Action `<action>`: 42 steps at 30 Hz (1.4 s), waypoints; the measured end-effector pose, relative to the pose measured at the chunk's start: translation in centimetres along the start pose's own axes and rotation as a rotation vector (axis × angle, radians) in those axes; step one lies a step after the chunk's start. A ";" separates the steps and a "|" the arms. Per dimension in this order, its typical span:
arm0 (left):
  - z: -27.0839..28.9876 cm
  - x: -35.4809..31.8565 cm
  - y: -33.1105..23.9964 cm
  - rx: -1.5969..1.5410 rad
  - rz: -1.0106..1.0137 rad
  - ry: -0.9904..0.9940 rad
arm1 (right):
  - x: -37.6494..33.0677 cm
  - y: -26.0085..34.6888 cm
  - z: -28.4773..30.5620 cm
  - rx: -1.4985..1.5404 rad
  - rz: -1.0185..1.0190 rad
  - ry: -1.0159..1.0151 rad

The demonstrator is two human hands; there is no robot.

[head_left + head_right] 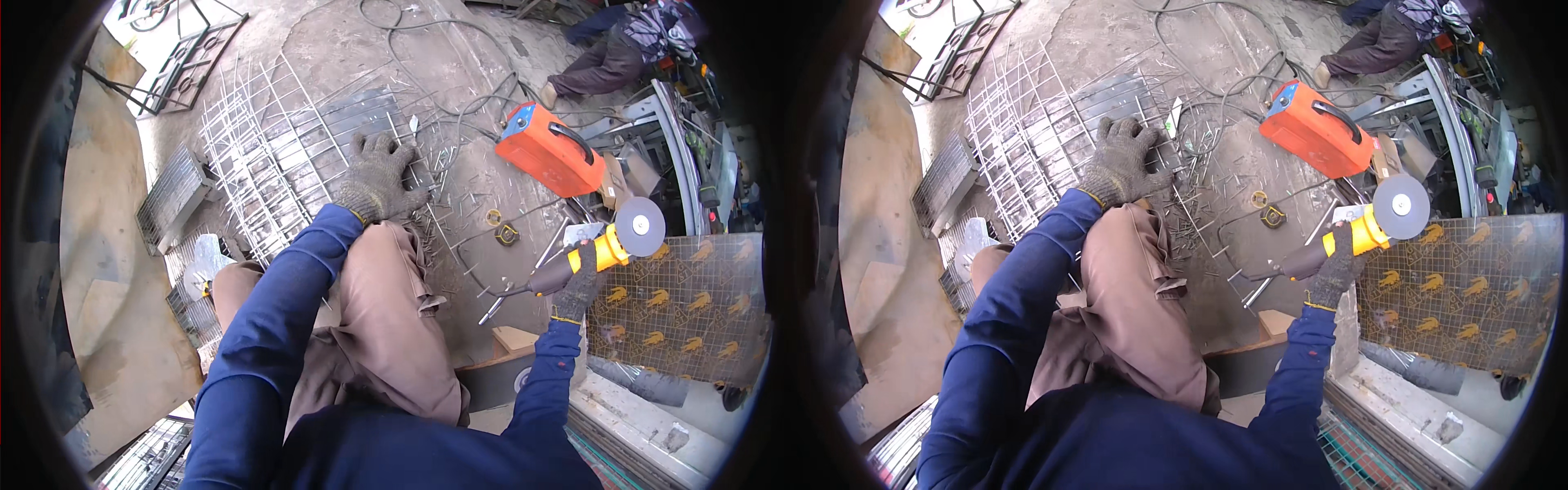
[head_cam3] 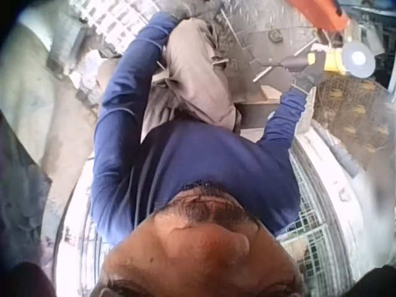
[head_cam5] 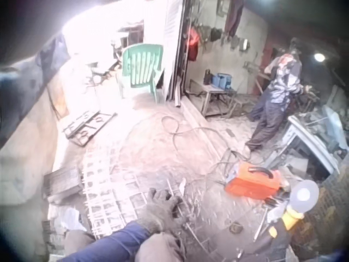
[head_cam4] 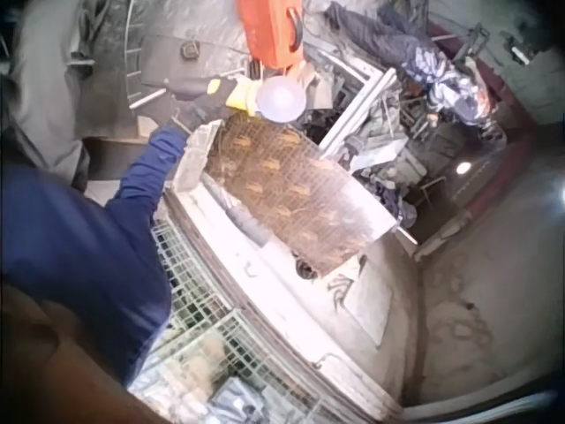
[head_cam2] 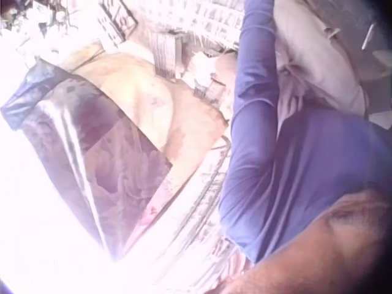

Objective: The person cuts metal wire mesh using an electric angle grinder.

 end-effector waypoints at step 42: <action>-0.4 4.9 -9.5 -0.314 0.001 0.119 | -1.7 -2.9 12.5 0.280 -0.261 -0.229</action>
Point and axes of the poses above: each hand's wrist, its own x-axis towards the middle knuckle, its own z-axis out of the back of the hand, y = z × x, the point moved 3 cm from there along x, towards the middle knuckle, and after that the axes turned 9 degrees about -y, right-handed, at the moved point
